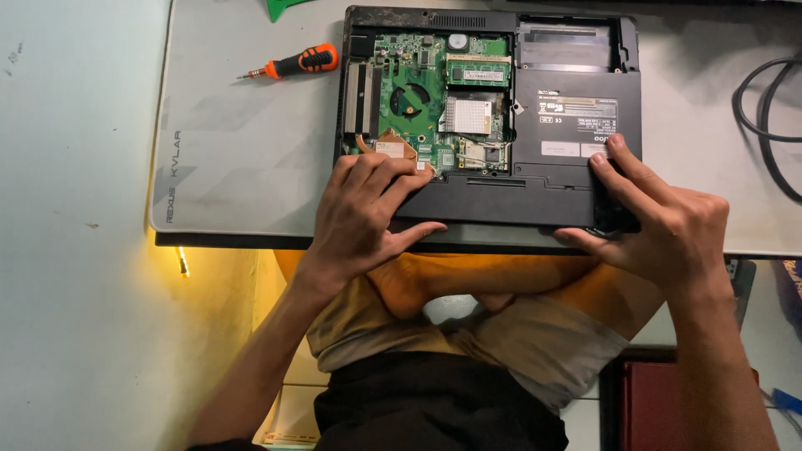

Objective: Disassembling a laptop by removing internal screws with a screwdriver and disconnecting various internal cables and components.

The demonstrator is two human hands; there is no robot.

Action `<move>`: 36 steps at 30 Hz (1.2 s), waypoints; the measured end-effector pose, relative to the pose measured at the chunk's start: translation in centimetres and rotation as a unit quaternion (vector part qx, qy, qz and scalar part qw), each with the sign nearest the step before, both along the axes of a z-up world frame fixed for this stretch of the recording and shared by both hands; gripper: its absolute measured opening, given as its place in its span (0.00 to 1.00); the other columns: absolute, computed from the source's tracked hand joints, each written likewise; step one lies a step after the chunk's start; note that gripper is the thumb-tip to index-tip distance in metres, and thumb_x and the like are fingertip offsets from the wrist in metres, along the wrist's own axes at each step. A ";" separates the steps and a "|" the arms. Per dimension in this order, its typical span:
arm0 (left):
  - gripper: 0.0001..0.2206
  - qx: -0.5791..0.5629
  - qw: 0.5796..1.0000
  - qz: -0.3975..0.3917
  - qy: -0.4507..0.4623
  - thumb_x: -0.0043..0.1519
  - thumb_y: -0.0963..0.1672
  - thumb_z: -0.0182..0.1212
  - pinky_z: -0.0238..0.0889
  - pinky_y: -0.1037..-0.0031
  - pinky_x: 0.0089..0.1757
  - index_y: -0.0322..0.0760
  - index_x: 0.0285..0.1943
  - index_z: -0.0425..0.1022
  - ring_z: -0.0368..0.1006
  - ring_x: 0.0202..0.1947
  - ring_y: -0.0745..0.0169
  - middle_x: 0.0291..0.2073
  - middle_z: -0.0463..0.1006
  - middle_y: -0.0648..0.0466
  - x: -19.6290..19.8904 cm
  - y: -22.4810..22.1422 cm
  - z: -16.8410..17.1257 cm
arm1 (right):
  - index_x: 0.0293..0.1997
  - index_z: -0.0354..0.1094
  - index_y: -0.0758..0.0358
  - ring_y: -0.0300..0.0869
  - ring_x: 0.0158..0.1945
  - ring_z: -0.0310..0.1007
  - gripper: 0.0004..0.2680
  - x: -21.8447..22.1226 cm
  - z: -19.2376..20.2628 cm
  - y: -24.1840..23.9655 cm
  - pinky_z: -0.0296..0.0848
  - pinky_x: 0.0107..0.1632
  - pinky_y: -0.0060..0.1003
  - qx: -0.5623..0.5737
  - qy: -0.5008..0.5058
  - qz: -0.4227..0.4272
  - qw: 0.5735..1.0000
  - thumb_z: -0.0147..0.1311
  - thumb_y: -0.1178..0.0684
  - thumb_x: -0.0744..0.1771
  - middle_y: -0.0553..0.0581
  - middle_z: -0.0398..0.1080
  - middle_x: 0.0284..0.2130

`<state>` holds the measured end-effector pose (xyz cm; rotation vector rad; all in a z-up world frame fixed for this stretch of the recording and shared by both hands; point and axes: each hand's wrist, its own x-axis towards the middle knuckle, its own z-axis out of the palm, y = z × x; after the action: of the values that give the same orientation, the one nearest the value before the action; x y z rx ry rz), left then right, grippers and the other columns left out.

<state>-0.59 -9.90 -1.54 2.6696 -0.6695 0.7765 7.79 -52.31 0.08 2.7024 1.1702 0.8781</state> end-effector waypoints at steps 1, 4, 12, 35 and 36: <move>0.33 -0.001 1.000 0.000 0.002 0.66 0.62 0.85 0.65 0.58 0.58 0.40 0.69 0.86 0.72 0.58 0.49 0.60 0.80 0.53 0.0 0.0 0.1 | 0.74 0.90 0.49 0.35 0.38 0.88 0.35 0.0 0.0 0.1 0.72 0.36 0.30 -0.001 0.002 0.000 1.000 0.77 0.16 0.66 0.50 0.86 0.77; 0.31 -0.009 1.000 -0.001 0.005 0.67 0.62 0.84 0.65 0.59 0.58 0.41 0.67 0.87 0.73 0.57 0.51 0.59 0.81 0.55 0.1 -0.2 0.3 | 0.73 0.91 0.52 0.38 0.42 0.90 0.33 -0.1 0.0 0.4 0.74 0.38 0.32 0.029 0.019 0.005 0.999 0.82 0.20 0.67 0.53 0.87 0.76; 0.32 0.016 0.999 -0.012 0.029 0.67 0.63 0.82 0.64 0.57 0.59 0.40 0.64 0.82 0.72 0.58 0.46 0.60 0.76 0.49 0.7 0.1 1.1 | 0.81 0.80 0.50 0.44 0.59 0.87 0.38 -0.7 2.6 0.9 0.85 0.47 0.46 0.065 0.195 -0.017 0.978 0.82 0.26 0.61 0.56 0.76 0.82; 0.08 -0.110 0.972 -0.208 -0.002 0.75 0.43 0.76 0.66 0.61 0.47 0.41 0.44 0.80 0.70 0.40 0.54 0.36 0.75 0.55 22.7 1.2 0.1 | 0.65 0.62 0.74 0.72 0.37 0.71 0.05 17.8 2.0 12.7 0.63 0.41 0.65 0.100 0.294 0.065 0.948 0.43 0.61 0.84 0.69 0.75 0.47; 0.09 -0.117 0.970 -0.213 0.000 0.75 0.43 0.76 0.66 0.59 0.47 0.40 0.45 0.79 0.69 0.39 0.52 0.36 0.74 0.56 22.4 1.0 0.3 | 0.67 0.59 0.71 0.71 0.39 0.74 0.06 17.0 2.7 13.1 0.64 0.45 0.62 0.108 0.340 0.038 0.933 0.44 0.57 0.85 0.60 0.79 0.41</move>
<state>21.79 -8.91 -1.24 2.2025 -1.0352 0.6850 24.77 -39.19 2.82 3.2881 1.3400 0.0374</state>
